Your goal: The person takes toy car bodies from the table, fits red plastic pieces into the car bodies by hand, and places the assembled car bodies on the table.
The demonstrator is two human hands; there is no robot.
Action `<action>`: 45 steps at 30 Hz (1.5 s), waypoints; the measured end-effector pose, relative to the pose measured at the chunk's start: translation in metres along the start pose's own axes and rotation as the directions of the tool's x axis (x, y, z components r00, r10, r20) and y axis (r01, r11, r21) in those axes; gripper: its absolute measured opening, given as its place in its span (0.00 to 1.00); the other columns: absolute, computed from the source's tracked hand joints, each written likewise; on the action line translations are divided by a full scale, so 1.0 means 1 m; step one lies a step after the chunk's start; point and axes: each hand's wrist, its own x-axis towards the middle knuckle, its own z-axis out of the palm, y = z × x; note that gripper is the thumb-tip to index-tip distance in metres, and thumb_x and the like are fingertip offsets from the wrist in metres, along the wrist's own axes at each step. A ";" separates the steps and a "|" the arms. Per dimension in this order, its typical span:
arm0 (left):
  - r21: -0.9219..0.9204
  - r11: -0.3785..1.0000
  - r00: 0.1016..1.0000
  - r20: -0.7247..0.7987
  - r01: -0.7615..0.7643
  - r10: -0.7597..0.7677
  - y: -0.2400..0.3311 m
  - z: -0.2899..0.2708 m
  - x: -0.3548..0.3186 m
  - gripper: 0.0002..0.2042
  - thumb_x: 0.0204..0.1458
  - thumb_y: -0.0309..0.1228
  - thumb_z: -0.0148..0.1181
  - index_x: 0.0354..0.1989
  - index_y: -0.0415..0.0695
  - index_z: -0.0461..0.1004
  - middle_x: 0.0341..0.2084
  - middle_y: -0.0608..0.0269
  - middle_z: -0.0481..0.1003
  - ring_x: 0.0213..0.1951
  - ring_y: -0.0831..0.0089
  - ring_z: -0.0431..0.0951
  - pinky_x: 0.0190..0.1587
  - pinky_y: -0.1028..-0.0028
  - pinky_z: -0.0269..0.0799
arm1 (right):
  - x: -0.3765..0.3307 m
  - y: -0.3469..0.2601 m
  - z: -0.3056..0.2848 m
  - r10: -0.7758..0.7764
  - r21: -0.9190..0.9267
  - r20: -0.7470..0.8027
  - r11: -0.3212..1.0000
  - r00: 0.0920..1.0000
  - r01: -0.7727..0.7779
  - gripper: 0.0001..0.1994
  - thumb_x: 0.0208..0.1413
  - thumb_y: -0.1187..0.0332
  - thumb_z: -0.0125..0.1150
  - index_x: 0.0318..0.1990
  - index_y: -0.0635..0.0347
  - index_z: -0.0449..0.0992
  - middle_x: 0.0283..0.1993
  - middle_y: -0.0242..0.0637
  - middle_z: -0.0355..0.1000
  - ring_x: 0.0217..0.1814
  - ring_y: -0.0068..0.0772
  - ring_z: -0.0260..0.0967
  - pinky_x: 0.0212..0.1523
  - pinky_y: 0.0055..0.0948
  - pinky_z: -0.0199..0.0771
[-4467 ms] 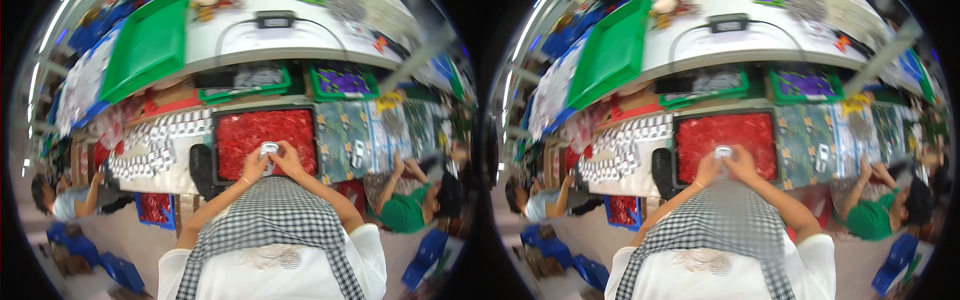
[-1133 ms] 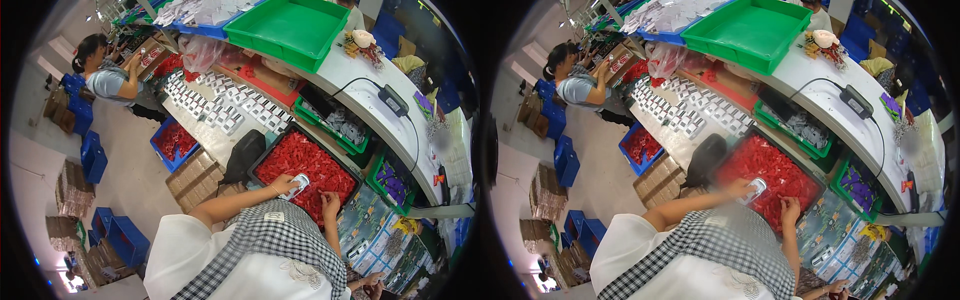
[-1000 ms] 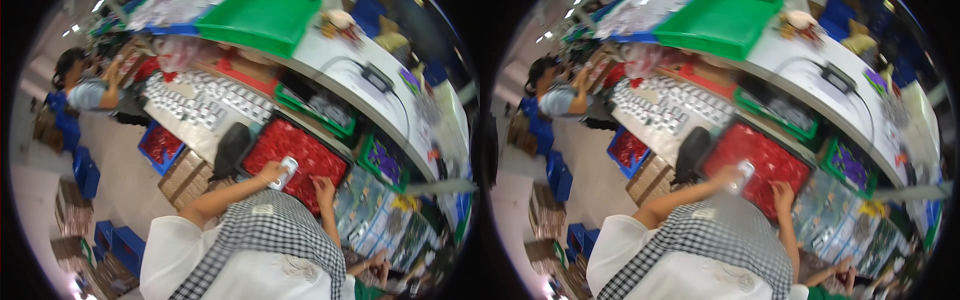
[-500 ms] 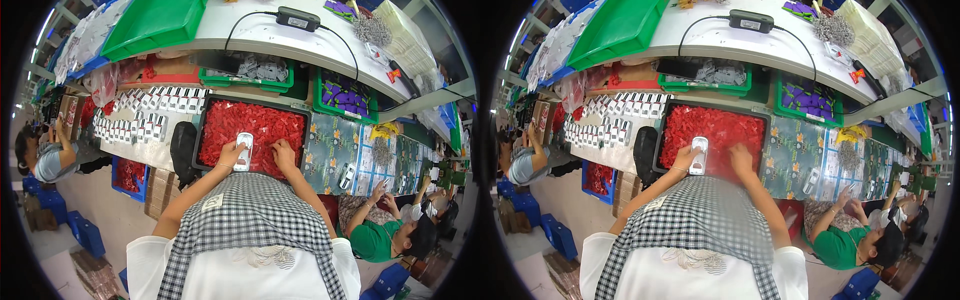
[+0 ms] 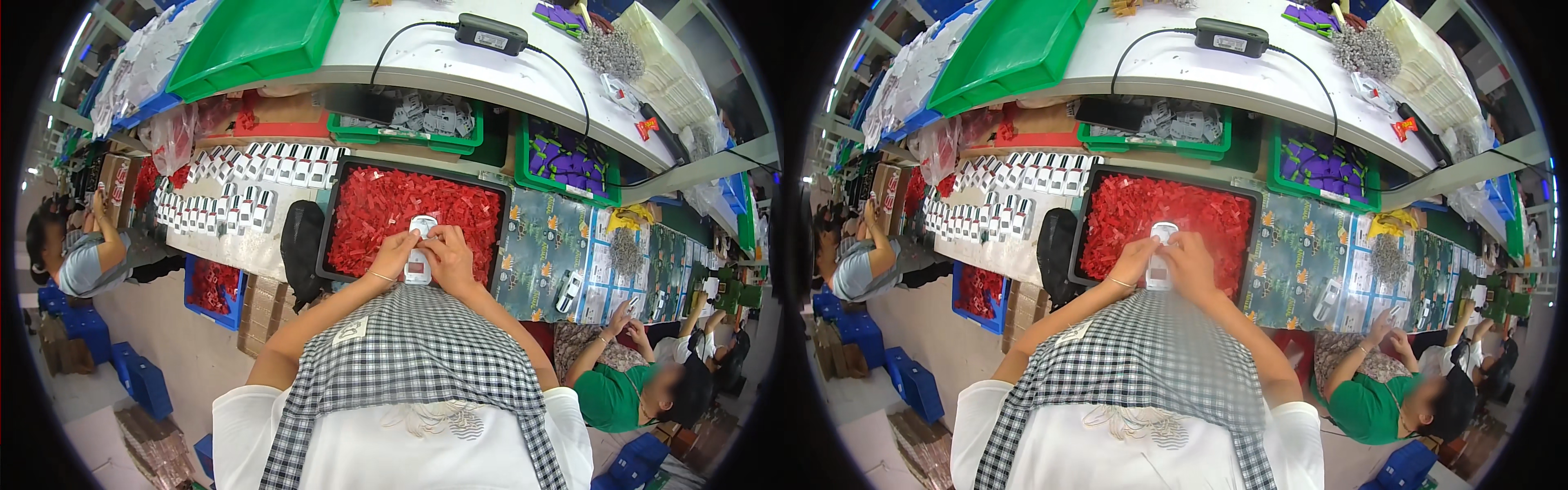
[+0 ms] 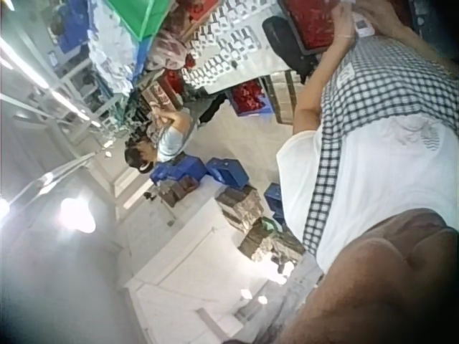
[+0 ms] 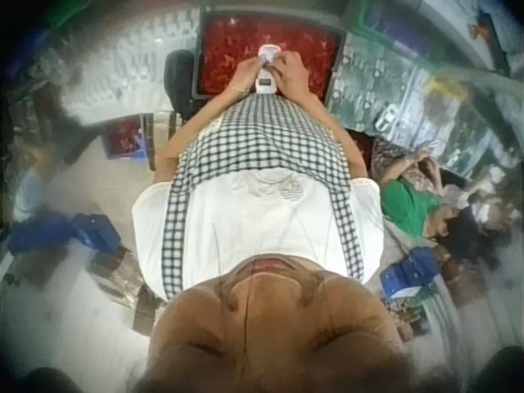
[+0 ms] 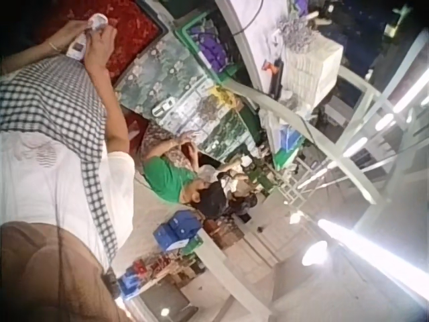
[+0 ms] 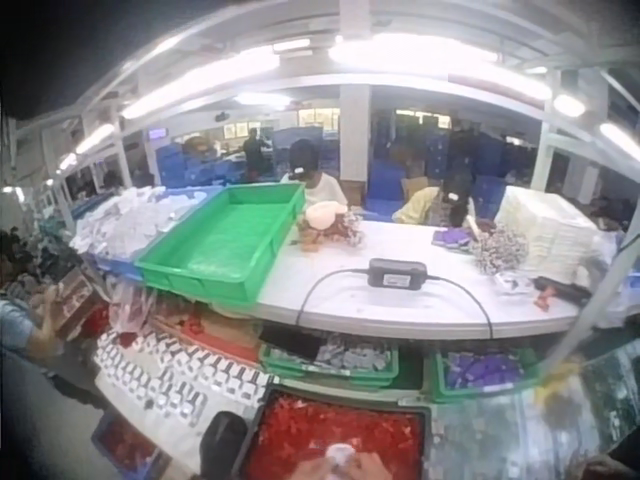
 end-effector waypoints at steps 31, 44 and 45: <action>0.162 0.984 0.996 0.058 -0.072 0.063 -0.012 0.002 -0.002 0.15 0.60 0.35 0.47 0.37 0.33 0.74 0.30 0.67 0.74 0.32 0.84 0.70 0.34 0.81 0.66 | -0.013 0.000 -0.002 -0.033 -0.041 -0.089 0.999 0.995 0.030 0.05 0.42 0.71 0.62 0.29 0.57 0.75 0.36 0.34 0.67 0.39 0.39 0.64 0.34 0.33 0.68; 0.219 0.969 0.991 0.096 -0.116 0.097 -0.016 -0.002 0.000 0.10 0.56 0.29 0.52 0.41 0.35 0.73 0.32 0.65 0.76 0.34 0.82 0.73 0.36 0.80 0.70 | -0.018 -0.002 -0.009 0.024 -0.036 -0.054 0.999 0.998 -0.026 0.10 0.35 0.72 0.67 0.29 0.56 0.74 0.39 0.33 0.66 0.39 0.39 0.64 0.33 0.35 0.68; 0.220 0.969 0.990 0.098 -0.117 0.097 -0.015 -0.003 0.000 0.10 0.56 0.29 0.52 0.41 0.35 0.73 0.32 0.65 0.76 0.34 0.82 0.73 0.36 0.80 0.70 | -0.016 -0.003 -0.009 -0.003 -0.053 -0.054 0.999 0.999 0.000 0.10 0.35 0.72 0.67 0.29 0.56 0.74 0.39 0.33 0.66 0.39 0.39 0.64 0.33 0.34 0.68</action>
